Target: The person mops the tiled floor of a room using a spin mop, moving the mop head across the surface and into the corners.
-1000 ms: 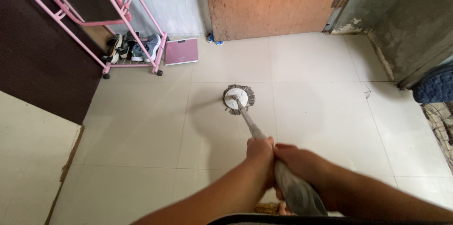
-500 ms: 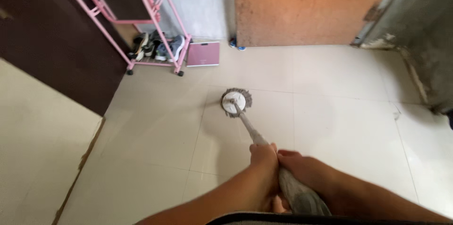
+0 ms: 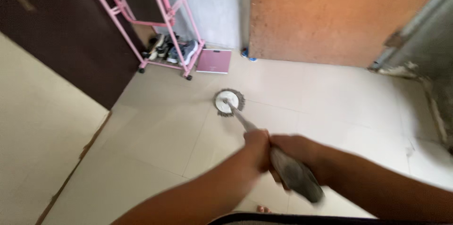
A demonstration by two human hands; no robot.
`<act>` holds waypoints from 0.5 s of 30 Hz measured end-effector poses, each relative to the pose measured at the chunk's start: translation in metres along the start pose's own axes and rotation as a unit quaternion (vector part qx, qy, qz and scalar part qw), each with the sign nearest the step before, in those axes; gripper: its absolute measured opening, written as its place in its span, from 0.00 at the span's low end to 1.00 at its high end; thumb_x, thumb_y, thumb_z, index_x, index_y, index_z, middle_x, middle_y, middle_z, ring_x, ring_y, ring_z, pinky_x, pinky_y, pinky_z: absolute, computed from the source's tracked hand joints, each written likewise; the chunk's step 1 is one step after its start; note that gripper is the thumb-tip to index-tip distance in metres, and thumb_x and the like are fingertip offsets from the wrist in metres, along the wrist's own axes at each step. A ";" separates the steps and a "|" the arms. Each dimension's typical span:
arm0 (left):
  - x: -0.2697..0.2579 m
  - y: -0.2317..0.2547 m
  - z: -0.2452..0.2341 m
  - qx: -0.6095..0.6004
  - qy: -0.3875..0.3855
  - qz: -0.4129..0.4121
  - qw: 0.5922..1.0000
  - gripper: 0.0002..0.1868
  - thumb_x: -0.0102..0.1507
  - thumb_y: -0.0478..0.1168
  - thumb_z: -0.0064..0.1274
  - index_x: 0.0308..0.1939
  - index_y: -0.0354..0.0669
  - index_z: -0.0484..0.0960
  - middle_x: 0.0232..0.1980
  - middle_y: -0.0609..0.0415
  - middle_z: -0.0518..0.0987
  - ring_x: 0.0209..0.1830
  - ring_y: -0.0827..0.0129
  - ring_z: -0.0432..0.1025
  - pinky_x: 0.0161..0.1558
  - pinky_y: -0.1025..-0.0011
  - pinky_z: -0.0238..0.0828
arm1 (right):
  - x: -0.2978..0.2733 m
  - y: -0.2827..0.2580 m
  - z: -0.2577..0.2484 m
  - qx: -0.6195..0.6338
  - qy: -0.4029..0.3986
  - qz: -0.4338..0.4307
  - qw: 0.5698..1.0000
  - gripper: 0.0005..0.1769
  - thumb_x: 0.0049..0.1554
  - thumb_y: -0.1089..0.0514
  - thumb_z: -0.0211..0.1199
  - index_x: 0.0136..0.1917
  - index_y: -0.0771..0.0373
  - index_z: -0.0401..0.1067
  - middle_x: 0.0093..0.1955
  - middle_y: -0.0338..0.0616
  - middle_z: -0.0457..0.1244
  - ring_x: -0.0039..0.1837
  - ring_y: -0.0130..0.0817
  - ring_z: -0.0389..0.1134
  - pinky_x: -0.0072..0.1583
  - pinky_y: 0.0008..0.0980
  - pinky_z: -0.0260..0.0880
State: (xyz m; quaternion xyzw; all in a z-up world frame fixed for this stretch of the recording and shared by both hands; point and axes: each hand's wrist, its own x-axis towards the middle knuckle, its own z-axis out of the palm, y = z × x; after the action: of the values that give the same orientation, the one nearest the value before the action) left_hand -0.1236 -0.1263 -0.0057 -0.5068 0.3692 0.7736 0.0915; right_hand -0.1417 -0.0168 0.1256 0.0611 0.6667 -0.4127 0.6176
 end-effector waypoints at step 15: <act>0.042 0.052 -0.013 -0.052 0.002 0.023 0.998 0.36 0.68 0.42 0.46 0.75 0.47 0.44 0.65 0.34 0.68 0.59 0.47 0.72 0.52 0.50 0.77 | 0.057 -0.049 0.013 -0.005 -0.007 0.025 1.000 0.26 0.69 0.42 0.33 0.52 0.63 0.64 0.33 0.47 0.62 0.29 0.34 0.62 0.33 0.38 0.67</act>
State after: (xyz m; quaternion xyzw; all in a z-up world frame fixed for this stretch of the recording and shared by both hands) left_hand -0.1609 -0.1823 -0.0197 -0.5038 0.3403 0.7927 0.0460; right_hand -0.1738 -0.0807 0.1002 0.0717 0.6629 -0.3937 0.6327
